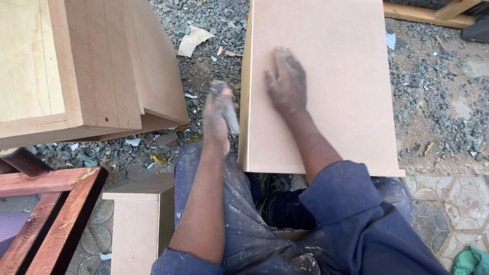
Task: Sanding the surfaces and edges of a wooden box using a sanding block to achieve a smooth finish.
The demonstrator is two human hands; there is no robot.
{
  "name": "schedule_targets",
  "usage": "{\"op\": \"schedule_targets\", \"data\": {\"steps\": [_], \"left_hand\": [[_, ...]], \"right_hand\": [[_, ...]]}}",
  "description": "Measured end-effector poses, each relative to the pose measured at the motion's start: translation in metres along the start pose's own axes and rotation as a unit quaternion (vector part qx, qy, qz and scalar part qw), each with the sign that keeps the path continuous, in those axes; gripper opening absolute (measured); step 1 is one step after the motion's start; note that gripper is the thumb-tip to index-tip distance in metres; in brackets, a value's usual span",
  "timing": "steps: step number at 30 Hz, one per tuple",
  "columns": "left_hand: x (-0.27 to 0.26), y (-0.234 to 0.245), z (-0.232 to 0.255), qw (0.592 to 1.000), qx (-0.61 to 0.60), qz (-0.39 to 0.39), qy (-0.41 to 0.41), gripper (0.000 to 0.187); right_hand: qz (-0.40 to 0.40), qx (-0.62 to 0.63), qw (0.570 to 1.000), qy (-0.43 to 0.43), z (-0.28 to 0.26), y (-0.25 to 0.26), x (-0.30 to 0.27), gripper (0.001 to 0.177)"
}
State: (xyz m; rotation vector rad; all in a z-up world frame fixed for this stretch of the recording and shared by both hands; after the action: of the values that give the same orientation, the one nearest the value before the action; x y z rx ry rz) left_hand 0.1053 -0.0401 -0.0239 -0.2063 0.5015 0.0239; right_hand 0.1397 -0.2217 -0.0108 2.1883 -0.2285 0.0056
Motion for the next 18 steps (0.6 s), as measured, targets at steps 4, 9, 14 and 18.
{"op": "schedule_targets", "data": {"steps": [4, 9, 14, 18], "left_hand": [[0.008, -0.029, -0.008, 0.981, 0.187, -0.056, -0.011, 0.061], [0.074, -0.062, -0.013, 0.847, 0.529, -0.041, -0.027, 0.071], [0.197, -0.103, 0.005, 0.847, 0.528, -0.018, -0.065, 0.071], [0.272, -0.128, 0.016, 0.84, 0.524, -0.005, -0.137, 0.062]], "right_hand": [[0.018, 0.008, 0.998, 0.052, 0.02, 0.012, 0.019, 0.049], [-0.024, -0.047, 0.997, 0.056, 0.019, 0.005, 0.016, 0.056], [-0.022, -0.037, 0.997, 0.066, 0.019, 0.008, 0.017, 0.057], [-0.054, -0.037, 0.997, 0.047, 0.015, 0.012, 0.019, 0.056]]}}
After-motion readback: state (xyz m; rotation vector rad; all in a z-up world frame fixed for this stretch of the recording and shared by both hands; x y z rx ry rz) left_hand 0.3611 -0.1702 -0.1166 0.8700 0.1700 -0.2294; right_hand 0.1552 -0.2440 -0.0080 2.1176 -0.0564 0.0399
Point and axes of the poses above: each hand's wrist, its own x-axis towards the middle knuckle, its own y-axis out of the back of the hand, z = x × y, the point moved 1 cm from there along x, towards the middle knuckle, and after that the axes turned 9 degrees about x, right-handed, at the moved point
